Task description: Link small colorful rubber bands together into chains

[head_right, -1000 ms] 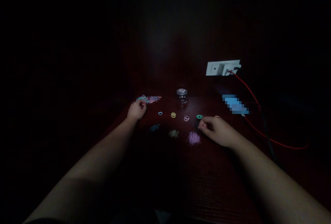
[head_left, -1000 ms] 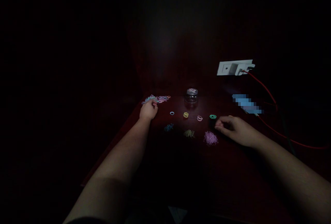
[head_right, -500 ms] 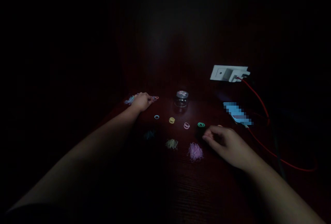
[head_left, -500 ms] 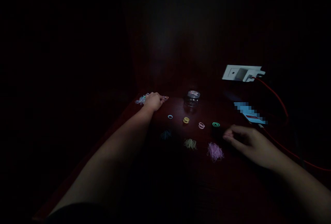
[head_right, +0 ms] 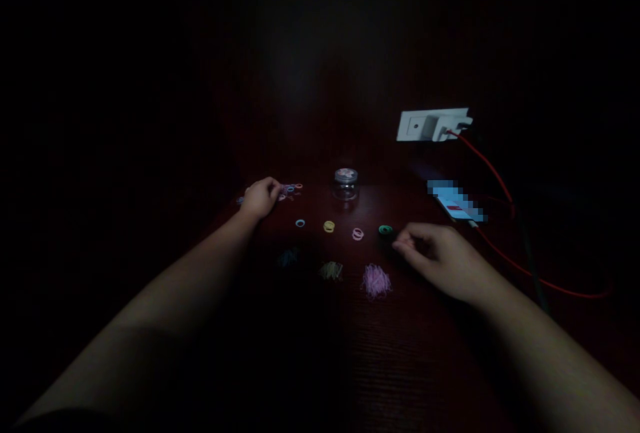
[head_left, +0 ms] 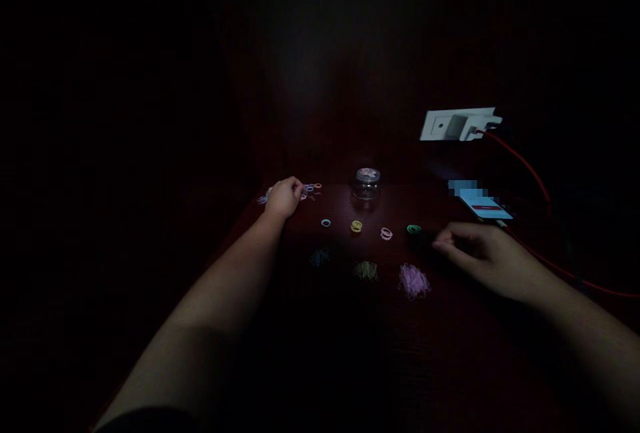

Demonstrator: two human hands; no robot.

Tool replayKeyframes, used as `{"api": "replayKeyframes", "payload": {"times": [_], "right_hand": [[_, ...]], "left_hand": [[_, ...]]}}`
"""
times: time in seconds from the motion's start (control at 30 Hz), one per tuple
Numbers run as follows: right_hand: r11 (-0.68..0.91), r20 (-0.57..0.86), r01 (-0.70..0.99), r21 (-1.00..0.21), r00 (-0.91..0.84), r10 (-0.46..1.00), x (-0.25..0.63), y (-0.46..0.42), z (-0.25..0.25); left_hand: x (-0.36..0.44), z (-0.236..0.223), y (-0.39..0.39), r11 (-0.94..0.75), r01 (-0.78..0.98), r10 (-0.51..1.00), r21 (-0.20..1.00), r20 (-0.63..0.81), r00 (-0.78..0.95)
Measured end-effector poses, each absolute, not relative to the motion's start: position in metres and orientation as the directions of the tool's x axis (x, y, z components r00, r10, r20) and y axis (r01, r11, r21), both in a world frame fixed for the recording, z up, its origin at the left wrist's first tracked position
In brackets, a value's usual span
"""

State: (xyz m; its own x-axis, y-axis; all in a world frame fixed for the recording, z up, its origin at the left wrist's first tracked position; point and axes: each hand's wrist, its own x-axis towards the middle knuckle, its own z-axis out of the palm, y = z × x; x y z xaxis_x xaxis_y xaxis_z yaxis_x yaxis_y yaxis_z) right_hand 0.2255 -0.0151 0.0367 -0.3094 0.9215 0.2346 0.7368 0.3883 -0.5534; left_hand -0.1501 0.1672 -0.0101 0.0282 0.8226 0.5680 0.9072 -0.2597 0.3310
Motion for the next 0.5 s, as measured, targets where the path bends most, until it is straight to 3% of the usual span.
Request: {"api": "replayKeyframes", "payload": {"times": [0.23,0.37,0.5], "right_hand": [[0.439,0.277,0.702,-0.562,-0.340,0.899,0.222,-0.013,0.034],[0.439,0.281,0.689,-0.577,-0.338,0.898,0.222,-0.010,0.030],[0.446,0.287,0.673,-0.589,-0.342,0.895,0.223,-0.006,0.025]], "left_hand": [[-0.160,-0.012,0.152,-0.265,0.826,0.788,0.497,0.605,-0.111],[-0.165,-0.016,0.141,-0.237,0.781,0.815,0.578,0.556,-0.164],[-0.171,-0.020,0.133,-0.250,0.755,0.814,0.606,0.554,-0.175]]}}
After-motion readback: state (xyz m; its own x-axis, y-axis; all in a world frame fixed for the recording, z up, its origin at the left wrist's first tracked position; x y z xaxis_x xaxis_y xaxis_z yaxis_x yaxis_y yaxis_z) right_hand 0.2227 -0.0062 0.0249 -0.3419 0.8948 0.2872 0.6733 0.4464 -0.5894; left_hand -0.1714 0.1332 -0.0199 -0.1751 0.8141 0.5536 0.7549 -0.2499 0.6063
